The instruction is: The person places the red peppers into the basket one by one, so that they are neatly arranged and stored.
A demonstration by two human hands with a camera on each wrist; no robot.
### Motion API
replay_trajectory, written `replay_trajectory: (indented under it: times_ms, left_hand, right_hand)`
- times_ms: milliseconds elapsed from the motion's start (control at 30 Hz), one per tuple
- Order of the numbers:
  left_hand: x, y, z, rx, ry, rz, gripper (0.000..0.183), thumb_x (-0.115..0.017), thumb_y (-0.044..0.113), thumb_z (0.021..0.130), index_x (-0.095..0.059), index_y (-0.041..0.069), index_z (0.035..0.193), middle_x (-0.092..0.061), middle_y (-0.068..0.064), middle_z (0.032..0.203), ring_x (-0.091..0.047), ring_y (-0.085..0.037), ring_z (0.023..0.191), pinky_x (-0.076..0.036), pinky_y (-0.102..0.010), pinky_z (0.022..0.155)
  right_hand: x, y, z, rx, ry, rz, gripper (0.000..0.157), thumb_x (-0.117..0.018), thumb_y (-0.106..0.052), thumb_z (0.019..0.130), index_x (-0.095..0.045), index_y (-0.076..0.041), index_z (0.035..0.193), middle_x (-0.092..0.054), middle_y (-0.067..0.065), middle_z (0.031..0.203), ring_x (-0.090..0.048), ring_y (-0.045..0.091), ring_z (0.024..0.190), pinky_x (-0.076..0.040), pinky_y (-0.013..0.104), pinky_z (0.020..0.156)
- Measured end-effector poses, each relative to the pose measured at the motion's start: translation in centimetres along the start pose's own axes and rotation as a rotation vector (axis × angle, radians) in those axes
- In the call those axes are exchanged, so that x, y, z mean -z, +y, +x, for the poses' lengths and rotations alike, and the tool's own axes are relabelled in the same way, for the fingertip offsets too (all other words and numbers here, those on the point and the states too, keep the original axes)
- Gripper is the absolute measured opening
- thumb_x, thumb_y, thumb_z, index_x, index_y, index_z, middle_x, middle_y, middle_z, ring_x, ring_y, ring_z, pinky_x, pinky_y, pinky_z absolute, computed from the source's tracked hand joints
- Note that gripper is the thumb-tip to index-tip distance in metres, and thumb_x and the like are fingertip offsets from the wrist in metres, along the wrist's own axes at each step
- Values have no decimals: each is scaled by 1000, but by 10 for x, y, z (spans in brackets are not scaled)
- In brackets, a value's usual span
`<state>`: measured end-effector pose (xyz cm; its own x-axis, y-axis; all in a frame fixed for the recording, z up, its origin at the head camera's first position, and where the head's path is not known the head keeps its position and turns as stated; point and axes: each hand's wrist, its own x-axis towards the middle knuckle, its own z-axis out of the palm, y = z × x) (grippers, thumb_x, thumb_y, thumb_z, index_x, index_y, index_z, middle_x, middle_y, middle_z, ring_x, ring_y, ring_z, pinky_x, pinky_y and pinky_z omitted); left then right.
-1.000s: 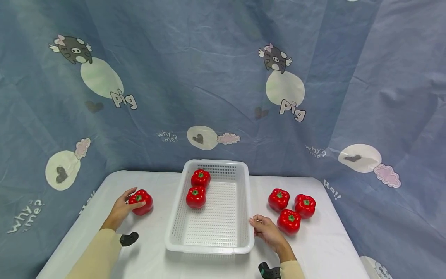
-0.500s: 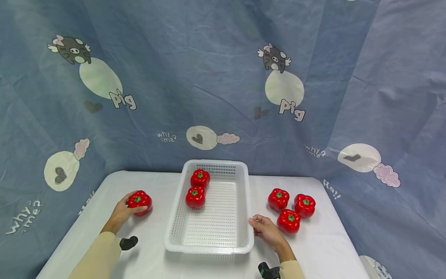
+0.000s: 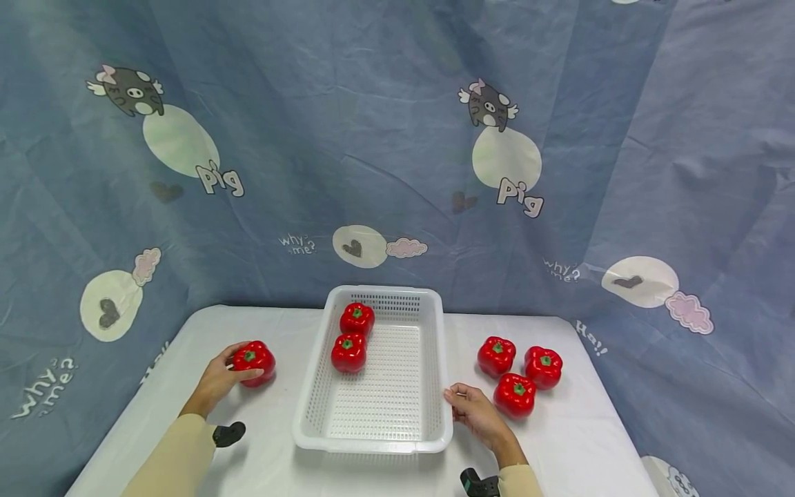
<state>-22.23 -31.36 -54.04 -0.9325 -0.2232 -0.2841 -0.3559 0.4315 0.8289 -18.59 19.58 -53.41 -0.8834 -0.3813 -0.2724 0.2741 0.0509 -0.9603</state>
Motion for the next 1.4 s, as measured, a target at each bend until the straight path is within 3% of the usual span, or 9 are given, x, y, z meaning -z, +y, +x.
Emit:
replay_trajectory:
  times_ms: [367, 833, 1067, 1400]
  left_hand:
    - [12, 13, -13, -72, -91, 82, 92, -81, 35, 75, -32, 10, 148, -27, -28, 148, -24, -50, 133, -35, -66, 101]
    - [28, 27, -29, -222, -168, 175, 90, -85, 30, 71, -39, 2, 143, -41, -28, 138, -38, -50, 124, -53, -51, 87]
    - [33, 39, -39, -265, -171, 185, 92, -87, 30, 67, -41, 4, 141, -41, -27, 138, -40, -49, 123, -54, -50, 84]
    - [33, 60, -37, -328, -199, 126, 90, -88, 29, 66, -43, 6, 141, -42, -25, 138, -41, -49, 123, -56, -47, 82]
  right_hand:
    - [-1, -2, 2, -4, 2, -27, 31, -56, -31, 98, -59, -1, 105, -66, 14, 111, -66, 18, 93, -54, 28, 85]
    - [-1, -1, 2, -13, -2, -37, 33, -57, -31, 97, -59, 0, 109, -66, 14, 112, -66, 20, 93, -53, 28, 86]
    - [-2, -1, 0, -21, 0, -39, 32, -56, -30, 97, -59, -1, 108, -66, 14, 111, -65, 18, 91, -54, 27, 85]
    - [2, -2, 1, -9, -13, -25, 28, -57, -30, 97, -59, -3, 104, -67, 10, 110, -66, 19, 93, -54, 29, 87]
